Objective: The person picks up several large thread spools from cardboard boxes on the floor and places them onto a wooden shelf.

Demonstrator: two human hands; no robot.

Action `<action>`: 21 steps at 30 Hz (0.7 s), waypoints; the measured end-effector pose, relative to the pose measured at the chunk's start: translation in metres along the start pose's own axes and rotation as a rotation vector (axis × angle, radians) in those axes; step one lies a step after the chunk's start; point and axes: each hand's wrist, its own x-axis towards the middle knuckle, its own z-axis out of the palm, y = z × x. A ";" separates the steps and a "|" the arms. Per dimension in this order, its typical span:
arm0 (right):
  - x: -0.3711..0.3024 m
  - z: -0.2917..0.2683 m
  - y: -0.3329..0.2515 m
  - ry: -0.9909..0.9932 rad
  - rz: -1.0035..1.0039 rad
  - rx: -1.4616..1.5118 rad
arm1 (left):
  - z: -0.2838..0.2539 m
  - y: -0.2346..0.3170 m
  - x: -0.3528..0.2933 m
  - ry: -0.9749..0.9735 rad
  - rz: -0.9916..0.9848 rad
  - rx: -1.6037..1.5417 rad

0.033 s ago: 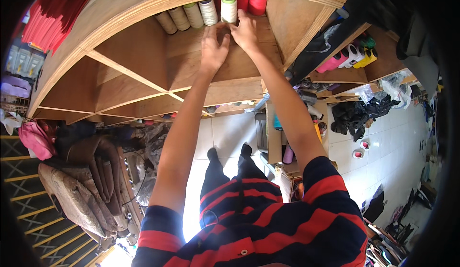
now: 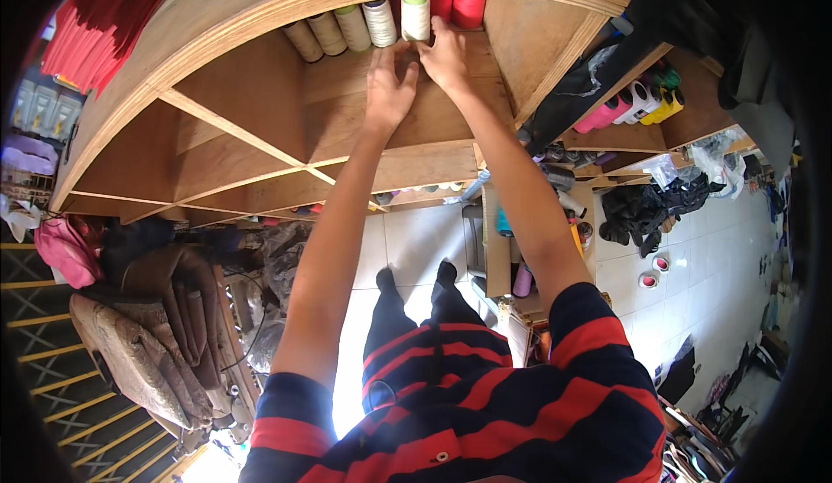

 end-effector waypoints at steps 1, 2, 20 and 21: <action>0.003 0.002 0.001 0.024 -0.006 -0.004 | 0.000 0.001 -0.001 0.001 -0.012 0.012; 0.004 0.005 0.001 0.037 -0.021 0.010 | 0.000 0.002 -0.001 0.003 -0.024 0.024; 0.013 0.026 0.008 0.255 -0.173 0.036 | 0.007 -0.005 -0.007 0.106 0.006 0.556; 0.013 0.026 0.006 0.216 -0.157 0.043 | 0.007 -0.005 -0.007 0.108 0.003 0.561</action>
